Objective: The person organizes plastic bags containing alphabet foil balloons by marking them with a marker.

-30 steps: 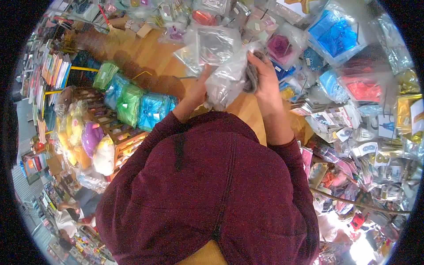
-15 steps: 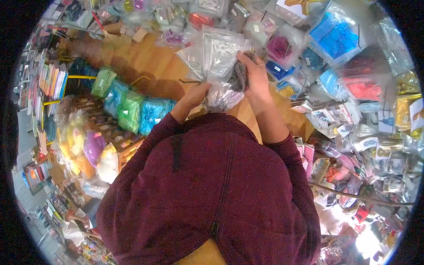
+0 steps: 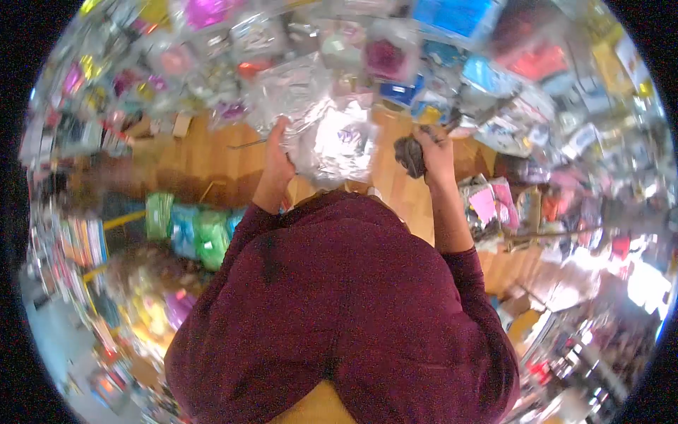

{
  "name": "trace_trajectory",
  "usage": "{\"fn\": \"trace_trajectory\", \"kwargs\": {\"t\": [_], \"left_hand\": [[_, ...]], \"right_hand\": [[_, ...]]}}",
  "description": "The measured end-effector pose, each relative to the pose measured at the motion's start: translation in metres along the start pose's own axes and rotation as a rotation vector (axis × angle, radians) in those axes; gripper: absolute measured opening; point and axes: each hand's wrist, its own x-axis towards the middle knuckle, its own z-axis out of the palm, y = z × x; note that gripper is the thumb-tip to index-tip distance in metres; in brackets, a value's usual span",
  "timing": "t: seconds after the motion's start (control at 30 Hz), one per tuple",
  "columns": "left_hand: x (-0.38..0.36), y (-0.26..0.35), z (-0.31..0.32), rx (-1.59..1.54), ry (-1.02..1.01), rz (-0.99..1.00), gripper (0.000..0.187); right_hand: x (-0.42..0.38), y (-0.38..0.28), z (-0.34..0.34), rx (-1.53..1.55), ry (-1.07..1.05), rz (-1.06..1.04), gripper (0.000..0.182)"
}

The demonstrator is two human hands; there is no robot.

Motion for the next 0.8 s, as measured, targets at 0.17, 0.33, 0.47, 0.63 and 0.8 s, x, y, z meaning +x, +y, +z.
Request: {"fn": "trace_trajectory", "kwargs": {"t": [0.17, 0.33, 0.47, 0.63, 0.8], "left_hand": [[0.020, -0.021, 0.019, 0.146, -0.073, -0.185, 0.042], [0.016, -0.046, 0.062, 0.412, -0.207, -0.345, 0.044], [0.024, -0.067, 0.055, 0.459, -0.235, -0.423, 0.048], [0.020, -0.074, 0.065, 0.669, -0.351, -0.604, 0.043], [0.025, -0.088, 0.054, 0.747, -0.378, -0.714, 0.043]], "right_hand": [[-0.018, -0.022, 0.001, 0.006, 0.340, -0.362, 0.016], [-0.012, -0.020, 0.055, -0.787, 0.113, -0.919, 0.039], [-0.013, 0.005, 0.065, -1.122, 0.256, -0.788, 0.039], [0.002, 0.012, 0.019, -0.938, 0.494, -0.698, 0.025], [0.002, 0.020, -0.017, -0.761, 0.559, -0.227, 0.017]]}}
